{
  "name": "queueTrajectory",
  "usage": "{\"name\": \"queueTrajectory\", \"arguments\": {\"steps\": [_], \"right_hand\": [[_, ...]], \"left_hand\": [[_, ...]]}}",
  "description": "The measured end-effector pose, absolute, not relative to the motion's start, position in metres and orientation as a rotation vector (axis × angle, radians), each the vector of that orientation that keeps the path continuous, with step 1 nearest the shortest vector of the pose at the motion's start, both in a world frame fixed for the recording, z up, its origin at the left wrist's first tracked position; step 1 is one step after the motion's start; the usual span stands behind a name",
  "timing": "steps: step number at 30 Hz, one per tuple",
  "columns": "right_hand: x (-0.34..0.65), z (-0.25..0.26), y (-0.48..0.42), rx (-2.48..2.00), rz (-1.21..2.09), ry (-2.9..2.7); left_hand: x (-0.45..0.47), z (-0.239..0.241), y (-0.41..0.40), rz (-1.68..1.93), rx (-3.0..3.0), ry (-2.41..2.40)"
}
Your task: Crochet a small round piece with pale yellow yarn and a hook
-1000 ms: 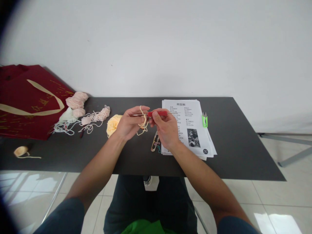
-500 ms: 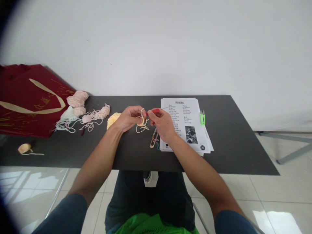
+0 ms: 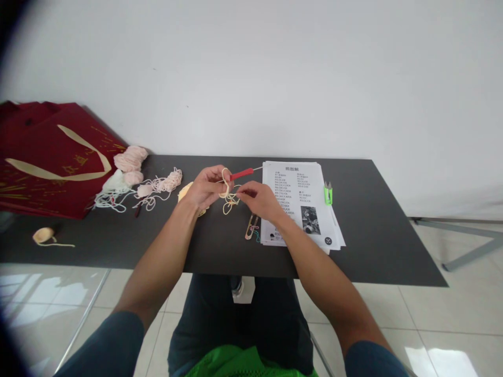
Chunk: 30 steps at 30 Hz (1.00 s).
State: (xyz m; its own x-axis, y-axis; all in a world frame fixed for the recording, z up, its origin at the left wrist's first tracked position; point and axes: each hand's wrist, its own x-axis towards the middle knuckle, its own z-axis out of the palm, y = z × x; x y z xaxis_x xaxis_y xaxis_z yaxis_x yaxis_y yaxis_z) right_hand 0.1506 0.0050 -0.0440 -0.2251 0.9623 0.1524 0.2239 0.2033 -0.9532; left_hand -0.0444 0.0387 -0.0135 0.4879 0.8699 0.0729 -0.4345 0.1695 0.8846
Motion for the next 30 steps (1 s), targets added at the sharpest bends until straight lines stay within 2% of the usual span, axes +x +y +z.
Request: {"name": "queueTrajectory", "arguments": {"steps": [2,5,14,25,30], "right_hand": [[0.144,-0.056,0.010,-1.263,0.830,-1.853],[0.133,-0.070,0.015,-1.240,0.625,-2.093],[0.130,-0.069,0.013,-1.179,0.609,-2.232],[0.132,-0.060,0.007,-1.262,0.705,-2.079],[0.150,-0.044,0.004,-1.253,1.146,-1.496]], "left_hand": [[-0.044,-0.013,0.039,0.990,1.019,0.505],[-0.044,-0.014,0.038,0.971,1.012,0.501],[-0.043,-0.015,0.036,0.952,1.042,0.499],[-0.041,-0.014,0.035,0.958,1.068,0.537],[-0.036,-0.012,0.034,1.107,1.108,0.590]]}}
